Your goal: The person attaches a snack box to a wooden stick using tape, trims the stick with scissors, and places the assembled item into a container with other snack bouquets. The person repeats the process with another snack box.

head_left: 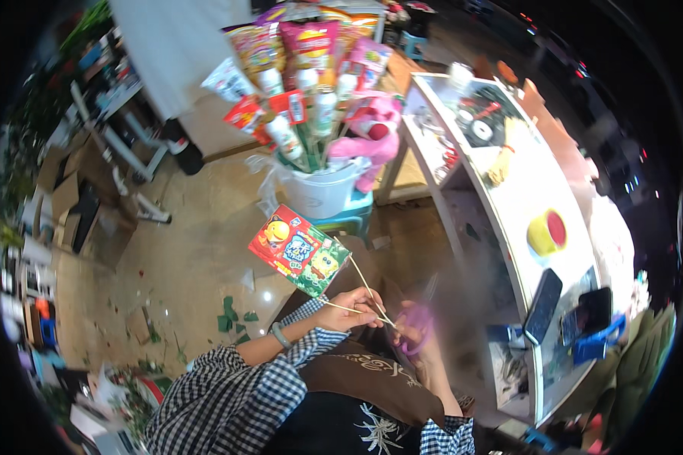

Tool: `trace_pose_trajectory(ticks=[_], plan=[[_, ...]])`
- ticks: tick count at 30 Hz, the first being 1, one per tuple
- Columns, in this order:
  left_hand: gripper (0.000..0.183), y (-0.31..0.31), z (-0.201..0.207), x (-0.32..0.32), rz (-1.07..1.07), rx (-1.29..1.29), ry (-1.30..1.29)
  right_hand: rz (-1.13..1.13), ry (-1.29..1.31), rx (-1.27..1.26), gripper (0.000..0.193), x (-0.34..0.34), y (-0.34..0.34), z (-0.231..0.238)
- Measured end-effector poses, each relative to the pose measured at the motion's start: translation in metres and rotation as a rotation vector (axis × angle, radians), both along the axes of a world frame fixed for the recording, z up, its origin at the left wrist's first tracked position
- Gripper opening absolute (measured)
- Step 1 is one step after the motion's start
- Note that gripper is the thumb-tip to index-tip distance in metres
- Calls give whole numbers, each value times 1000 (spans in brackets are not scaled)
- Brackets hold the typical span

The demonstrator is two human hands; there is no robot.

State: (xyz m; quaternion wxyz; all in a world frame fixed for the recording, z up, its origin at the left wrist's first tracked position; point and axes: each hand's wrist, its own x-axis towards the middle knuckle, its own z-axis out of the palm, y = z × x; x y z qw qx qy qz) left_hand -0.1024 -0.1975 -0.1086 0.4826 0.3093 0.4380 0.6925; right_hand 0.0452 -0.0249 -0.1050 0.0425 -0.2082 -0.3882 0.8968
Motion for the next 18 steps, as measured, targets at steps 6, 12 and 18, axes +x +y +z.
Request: trace_pose_trajectory(ticks=[6,12,18], plan=[[25,-26,5,-10,295,-75,25,59,-59,62,54,-49,-12,4],[26,-105,31,-130,901,-40,335,15,-155,79,49,-54,-19,-14],[24,-128,23,-263,1092,-65,538,-71,-296,-17,42,-23,-18,-54]])
